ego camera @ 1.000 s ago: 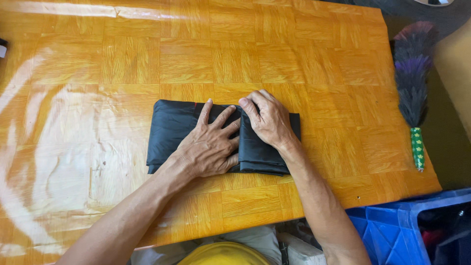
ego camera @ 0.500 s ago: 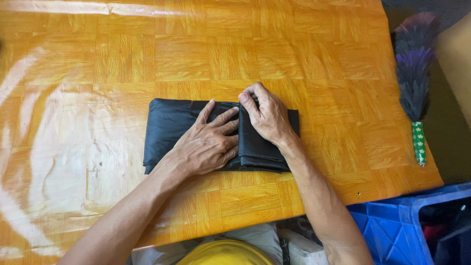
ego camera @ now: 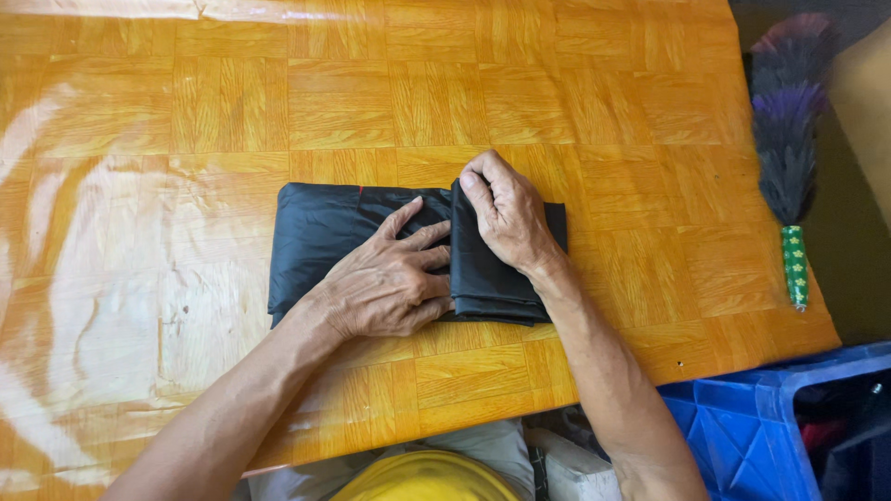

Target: The person uses a feather duster to brush a black garment on a wooden table, then folds it into a compact square.

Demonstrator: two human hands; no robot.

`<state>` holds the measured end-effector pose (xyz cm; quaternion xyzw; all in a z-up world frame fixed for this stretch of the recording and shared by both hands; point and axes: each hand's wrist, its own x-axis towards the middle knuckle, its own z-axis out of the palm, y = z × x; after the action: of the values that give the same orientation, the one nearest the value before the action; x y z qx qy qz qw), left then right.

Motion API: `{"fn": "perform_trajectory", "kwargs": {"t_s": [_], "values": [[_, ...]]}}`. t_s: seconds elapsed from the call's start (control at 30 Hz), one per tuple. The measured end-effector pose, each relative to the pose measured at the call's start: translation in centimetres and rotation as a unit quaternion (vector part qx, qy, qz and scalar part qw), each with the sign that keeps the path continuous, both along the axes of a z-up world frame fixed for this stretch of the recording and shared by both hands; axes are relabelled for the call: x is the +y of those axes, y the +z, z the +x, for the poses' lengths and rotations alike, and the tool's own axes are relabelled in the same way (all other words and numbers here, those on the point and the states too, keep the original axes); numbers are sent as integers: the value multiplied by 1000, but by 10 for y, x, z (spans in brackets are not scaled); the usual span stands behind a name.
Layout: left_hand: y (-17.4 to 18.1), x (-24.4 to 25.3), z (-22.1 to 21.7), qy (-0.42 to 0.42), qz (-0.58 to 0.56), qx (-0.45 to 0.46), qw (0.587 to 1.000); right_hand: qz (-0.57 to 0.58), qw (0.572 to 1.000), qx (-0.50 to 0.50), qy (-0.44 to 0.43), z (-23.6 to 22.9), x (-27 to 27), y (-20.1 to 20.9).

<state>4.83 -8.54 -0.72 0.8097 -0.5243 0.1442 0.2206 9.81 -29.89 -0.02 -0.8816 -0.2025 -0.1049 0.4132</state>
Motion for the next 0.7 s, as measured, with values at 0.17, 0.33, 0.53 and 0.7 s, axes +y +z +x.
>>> {"fn": "perform_trajectory", "kwargs": {"t_s": [0.17, 0.33, 0.53, 0.7], "values": [[-9, -2, -2, 5, 46, -16, 999, -30, 999, -32, 15, 2, 3, 3], [-9, 0, -5, -14, -1, -47, 999, -45, 997, -55, 23, 1, 4, 1], [1, 5, -10, -21, -181, 56, 982, -70, 994, -80, 5, -5, 9, 3], [5, 3, -3, 59, -222, 110, 967, -149, 982, -119, -16, -11, 15, 4]]}}
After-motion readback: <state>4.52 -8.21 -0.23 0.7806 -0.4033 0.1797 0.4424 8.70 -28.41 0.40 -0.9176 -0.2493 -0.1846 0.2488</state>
